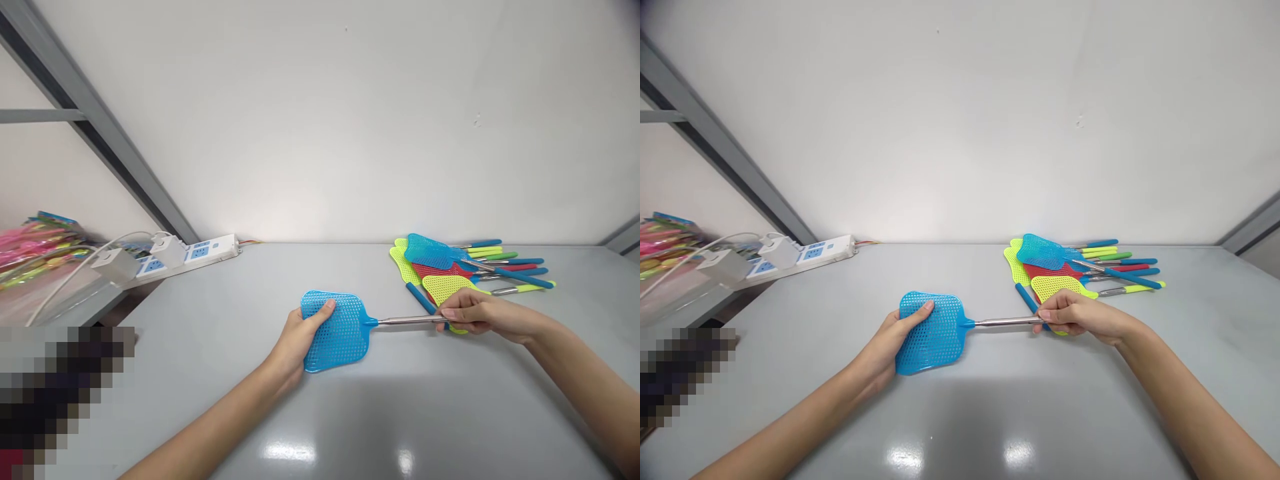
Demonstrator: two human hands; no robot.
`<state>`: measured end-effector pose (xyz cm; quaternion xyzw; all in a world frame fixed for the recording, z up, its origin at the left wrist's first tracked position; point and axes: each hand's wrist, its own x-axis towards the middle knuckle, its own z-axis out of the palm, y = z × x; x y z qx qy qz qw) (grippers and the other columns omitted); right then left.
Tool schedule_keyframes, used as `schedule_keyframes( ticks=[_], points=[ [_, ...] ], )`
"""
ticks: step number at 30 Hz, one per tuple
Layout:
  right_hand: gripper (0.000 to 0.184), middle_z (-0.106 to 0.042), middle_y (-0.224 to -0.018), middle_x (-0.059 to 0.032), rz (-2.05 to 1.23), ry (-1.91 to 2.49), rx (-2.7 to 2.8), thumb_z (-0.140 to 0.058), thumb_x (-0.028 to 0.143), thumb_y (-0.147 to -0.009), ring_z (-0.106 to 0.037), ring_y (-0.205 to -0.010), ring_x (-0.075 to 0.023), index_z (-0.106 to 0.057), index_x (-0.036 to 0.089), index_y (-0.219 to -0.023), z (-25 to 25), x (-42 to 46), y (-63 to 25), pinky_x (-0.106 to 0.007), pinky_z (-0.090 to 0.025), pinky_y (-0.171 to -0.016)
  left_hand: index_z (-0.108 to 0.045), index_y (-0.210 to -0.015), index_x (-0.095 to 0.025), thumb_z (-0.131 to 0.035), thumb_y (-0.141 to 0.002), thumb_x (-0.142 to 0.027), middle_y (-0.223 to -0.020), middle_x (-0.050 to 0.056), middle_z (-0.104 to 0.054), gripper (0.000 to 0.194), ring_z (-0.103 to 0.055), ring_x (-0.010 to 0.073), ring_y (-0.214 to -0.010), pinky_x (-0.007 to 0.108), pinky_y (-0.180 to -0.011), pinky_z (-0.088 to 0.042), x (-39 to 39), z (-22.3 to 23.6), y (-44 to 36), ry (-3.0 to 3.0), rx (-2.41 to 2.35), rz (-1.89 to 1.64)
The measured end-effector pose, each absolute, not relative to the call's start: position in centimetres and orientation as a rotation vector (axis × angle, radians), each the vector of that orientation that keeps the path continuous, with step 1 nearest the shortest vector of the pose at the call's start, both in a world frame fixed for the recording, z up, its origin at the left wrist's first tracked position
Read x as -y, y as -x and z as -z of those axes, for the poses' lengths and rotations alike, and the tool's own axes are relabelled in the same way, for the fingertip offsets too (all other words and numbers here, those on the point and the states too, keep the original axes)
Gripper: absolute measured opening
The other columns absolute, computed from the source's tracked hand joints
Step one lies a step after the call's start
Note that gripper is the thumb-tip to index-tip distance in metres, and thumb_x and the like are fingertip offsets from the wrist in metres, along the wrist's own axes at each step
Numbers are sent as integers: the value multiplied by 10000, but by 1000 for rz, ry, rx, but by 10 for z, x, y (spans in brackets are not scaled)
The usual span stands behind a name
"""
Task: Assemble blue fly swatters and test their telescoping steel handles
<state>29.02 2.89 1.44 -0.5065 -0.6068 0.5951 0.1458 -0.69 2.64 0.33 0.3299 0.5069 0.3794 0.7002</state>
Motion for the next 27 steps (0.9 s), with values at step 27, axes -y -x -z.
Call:
schedule_keyframes(
  ticks=[27],
  points=[
    [362,-288,-480,51,-1665,1430,1653,-567,474,-714,-251,-443,-86,-632,125,-643,-12,-29,-285,-246,-176,-446,-473,-1197,-119,-483,-810,-316,-1184,134,-530,434,-418,312,-1155,467,-970,-322,-48,-19,28,-484,-550,-635]
  ],
)
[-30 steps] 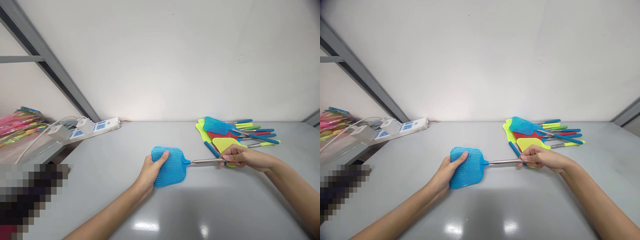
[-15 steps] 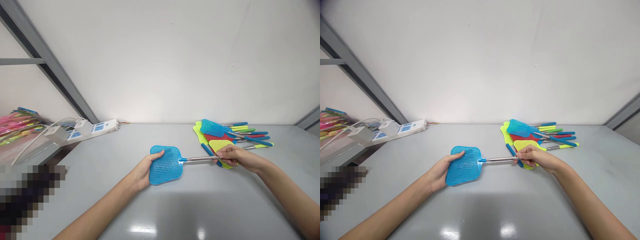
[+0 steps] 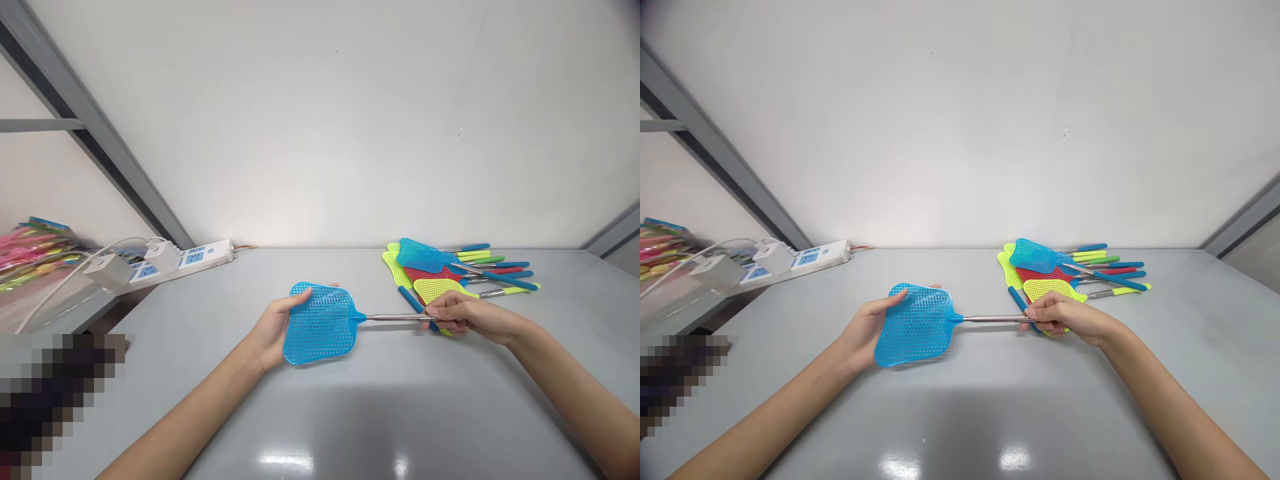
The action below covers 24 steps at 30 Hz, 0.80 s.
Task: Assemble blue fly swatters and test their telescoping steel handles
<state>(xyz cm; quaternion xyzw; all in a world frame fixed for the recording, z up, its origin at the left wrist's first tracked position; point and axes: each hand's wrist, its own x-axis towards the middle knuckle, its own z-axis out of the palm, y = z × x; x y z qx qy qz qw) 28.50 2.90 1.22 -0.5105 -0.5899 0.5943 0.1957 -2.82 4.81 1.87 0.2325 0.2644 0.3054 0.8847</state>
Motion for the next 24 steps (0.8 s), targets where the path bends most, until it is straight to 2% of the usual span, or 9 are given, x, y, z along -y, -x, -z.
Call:
schedule_keyframes(
  ticks=[7,12,17,24],
  points=[
    [333,-312,-518,41,-1708,1378,1663,-532,418,-773,-203,-467,-83,-658,118,-706,-11,-29,-285,-250,-136,-462,-513,-1149,-146,-499,-807,-255,-1212,57,-517,359,-452,242,-1136,380,-981,-345,-56,-16,32,-499,-628,-760],
    [344,-288,-488,50,-1681,1399,1686,-534,435,-772,-232,-464,-92,-669,120,-752,-9,-29,-287,-247,-155,-463,-519,-1131,-128,-498,-813,-283,-1204,80,-519,355,-470,253,-1113,394,-964,-350,-56,-16,32,-479,-616,-753],
    [373,-331,-498,43,-1655,1395,1758,-526,464,-770,-270,-476,-91,-672,122,-751,-12,-28,-284,-243,-188,-467,-556,-1067,-101,-477,-825,-295,-1087,90,-586,320,-530,258,-1021,418,-931,-362,-54,-12,30,-468,-538,-678],
    [350,-325,-506,44,-1666,1405,1724,-537,455,-761,-270,-478,-88,-672,133,-738,-12,-28,-283,-238,-194,-460,-595,-999,-129,-489,-825,-248,-1050,68,-600,235,-557,231,-964,377,-870,-413,-53,-9,27,-541,-633,-745]
  ],
)
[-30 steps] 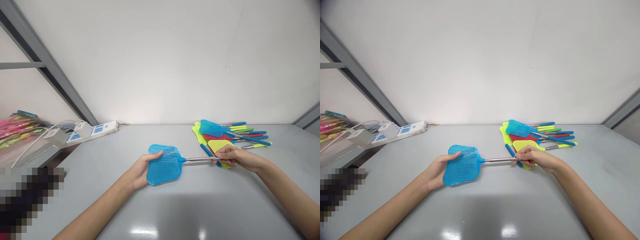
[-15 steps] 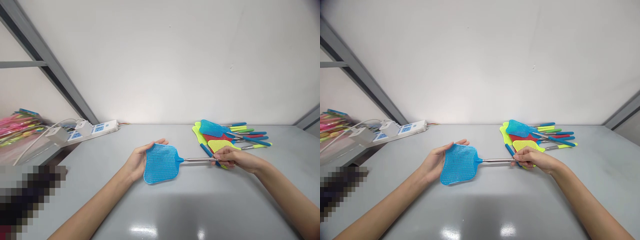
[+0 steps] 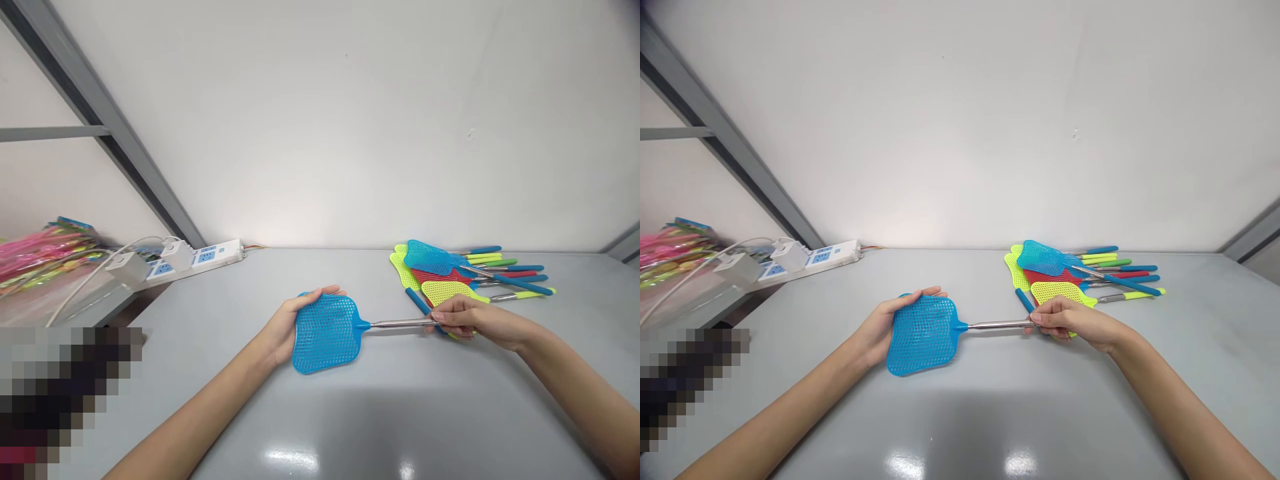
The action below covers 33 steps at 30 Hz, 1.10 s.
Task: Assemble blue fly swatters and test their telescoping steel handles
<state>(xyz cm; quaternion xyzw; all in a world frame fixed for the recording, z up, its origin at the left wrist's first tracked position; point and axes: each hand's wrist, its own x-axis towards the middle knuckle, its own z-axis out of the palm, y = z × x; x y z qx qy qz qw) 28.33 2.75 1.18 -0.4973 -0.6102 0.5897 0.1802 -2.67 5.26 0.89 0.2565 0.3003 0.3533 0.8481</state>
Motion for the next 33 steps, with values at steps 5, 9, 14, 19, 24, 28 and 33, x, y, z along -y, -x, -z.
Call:
schedule_keyframes(
  ticks=[5,9,14,19,24,28,33],
  points=[
    [352,-334,-512,40,-1658,1402,1749,-525,447,-778,-276,-480,-88,-669,127,-744,-11,-28,-284,-245,-181,-469,-593,-1011,-151,-515,-812,-260,-1062,68,-589,240,-558,227,-958,359,-844,-438,-51,-10,26,-655,-738,-799],
    [349,-332,-518,39,-1656,1407,1742,-527,444,-778,-276,-480,-87,-667,127,-738,-12,-28,-284,-247,-180,-470,-595,-1012,-150,-546,-793,-272,-1085,87,-577,255,-558,233,-958,350,-838,-447,-51,-11,26,-722,-818,-827],
    [339,-340,-513,37,-1666,1412,1722,-526,427,-783,-273,-487,-86,-666,121,-746,-13,-27,-282,-242,-190,-465,-603,-1005,-157,-577,-769,-296,-1045,92,-591,274,-568,241,-936,349,-816,-461,-51,-11,27,-766,-866,-824],
    [341,-333,-513,39,-1674,1420,1731,-522,422,-787,-271,-486,-82,-670,116,-754,-13,-27,-280,-241,-185,-467,-611,-975,-169,-592,-756,-294,-926,68,-615,253,-590,222,-864,344,-771,-478,-50,-12,27,-744,-889,-826],
    [335,-322,-518,42,-1668,1416,1733,-512,417,-796,-272,-487,-85,-672,125,-759,-9,-28,-282,-246,-176,-474,-607,-977,-168,-592,-755,-305,-918,69,-611,261,-593,210,-842,326,-758,-479,-51,-10,27,-761,-895,-828],
    [330,-317,-521,44,-1668,1409,1725,-523,420,-788,-274,-482,-86,-666,130,-721,-7,-27,-282,-249,-171,-475,-604,-976,-173,-600,-747,-323,-924,70,-611,274,-594,216,-857,317,-769,-473,-52,-7,28,-773,-900,-818],
    [323,-341,-552,37,-1671,1427,1701,-532,424,-774,-285,-490,-87,-667,132,-746,-10,-27,-278,-241,-180,-469,-602,-981,-191,-596,-746,-341,-905,63,-619,278,-598,228,-862,343,-771,-478,-54,-3,30,-756,-916,-807]
  ],
)
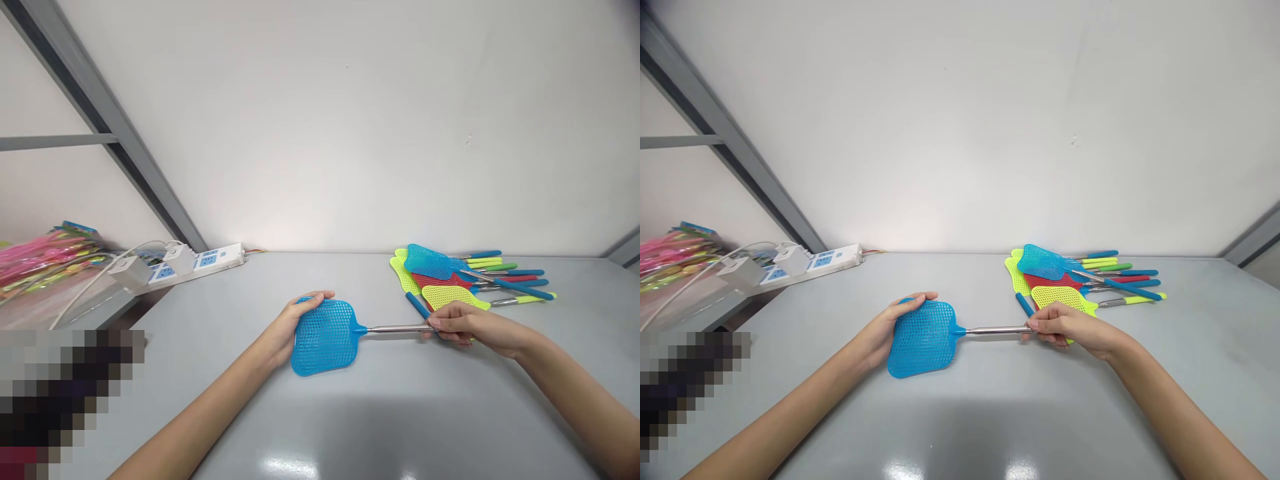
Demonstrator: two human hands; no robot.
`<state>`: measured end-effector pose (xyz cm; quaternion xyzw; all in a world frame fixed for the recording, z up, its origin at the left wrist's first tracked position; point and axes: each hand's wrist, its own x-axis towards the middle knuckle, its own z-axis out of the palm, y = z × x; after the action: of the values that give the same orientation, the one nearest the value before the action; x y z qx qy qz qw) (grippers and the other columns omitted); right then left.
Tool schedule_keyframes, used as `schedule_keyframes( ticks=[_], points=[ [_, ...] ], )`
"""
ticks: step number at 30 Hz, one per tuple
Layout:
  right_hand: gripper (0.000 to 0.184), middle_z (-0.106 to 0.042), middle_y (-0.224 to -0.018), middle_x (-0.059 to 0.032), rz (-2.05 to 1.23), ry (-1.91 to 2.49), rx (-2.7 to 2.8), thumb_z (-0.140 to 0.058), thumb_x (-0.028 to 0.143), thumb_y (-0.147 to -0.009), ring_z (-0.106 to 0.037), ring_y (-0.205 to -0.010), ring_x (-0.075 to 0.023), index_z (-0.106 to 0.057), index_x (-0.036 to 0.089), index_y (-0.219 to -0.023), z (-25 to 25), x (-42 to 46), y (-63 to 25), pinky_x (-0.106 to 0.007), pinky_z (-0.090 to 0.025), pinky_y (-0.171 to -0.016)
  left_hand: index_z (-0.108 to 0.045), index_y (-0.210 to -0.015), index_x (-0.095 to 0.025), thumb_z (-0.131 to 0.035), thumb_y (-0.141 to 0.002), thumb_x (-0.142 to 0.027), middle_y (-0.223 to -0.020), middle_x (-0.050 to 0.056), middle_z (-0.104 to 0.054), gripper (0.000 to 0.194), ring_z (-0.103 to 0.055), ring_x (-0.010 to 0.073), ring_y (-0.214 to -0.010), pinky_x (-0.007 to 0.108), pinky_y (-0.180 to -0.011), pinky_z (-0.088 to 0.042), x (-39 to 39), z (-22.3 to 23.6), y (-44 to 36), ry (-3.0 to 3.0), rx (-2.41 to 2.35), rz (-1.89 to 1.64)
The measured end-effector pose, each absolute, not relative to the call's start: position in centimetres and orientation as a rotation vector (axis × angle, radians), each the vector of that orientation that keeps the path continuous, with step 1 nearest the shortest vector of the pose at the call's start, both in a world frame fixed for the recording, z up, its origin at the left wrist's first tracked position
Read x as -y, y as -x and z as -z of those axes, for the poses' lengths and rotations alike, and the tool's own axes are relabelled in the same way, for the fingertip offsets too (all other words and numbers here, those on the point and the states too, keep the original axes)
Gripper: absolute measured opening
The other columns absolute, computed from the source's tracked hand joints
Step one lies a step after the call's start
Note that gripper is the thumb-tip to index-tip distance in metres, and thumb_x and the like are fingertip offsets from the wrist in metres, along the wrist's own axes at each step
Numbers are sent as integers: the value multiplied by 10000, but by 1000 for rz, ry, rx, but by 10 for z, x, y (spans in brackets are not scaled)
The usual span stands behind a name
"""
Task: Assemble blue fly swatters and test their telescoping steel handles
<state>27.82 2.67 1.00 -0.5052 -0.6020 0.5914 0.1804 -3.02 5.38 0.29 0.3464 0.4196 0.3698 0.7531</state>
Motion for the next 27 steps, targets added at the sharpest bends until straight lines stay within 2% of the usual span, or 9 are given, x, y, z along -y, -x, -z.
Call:
schedule_keyframes(
  ticks=[6,12,19,27],
  points=[
    [357,-338,-540,37,-1656,1446,1741,-521,457,-767,-284,-487,-93,-671,133,-763,-11,-27,-279,-239,-205,-473,-599,-988,-171,-610,-732,-341,-921,85,-626,308,-601,236,-875,341,-784,-477,-55,-1,29,-752,-925,-806],
    [370,-355,-535,35,-1671,1435,1745,-517,477,-767,-290,-475,-91,-669,140,-755,-10,-27,-279,-239,-206,-475,-527,-1123,-217,-599,-742,-319,-866,71,-635,401,-616,225,-815,336,-728,-489,-53,-4,28,-792,-950,-819],
    [391,-417,-542,25,-1620,1469,1759,-526,502,-743,-292,-455,-81,-673,140,-756,-12,-27,-277,-237,-257,-473,-526,-1118,-220,-600,-743,-331,-900,71,-626,398,-608,227,-843,334,-738,-485,-53,-3,28,-799,-957,-821],
    [398,-433,-535,24,-1616,1472,1746,-537,512,-727,-297,-444,-77,-665,136,-740,-11,-27,-277,-234,-260,-465,-525,-1122,-224,-593,-750,-330,-911,69,-620,393,-606,224,-839,339,-741,-485,-53,-3,28,-799,-952,-827]
  ],
)
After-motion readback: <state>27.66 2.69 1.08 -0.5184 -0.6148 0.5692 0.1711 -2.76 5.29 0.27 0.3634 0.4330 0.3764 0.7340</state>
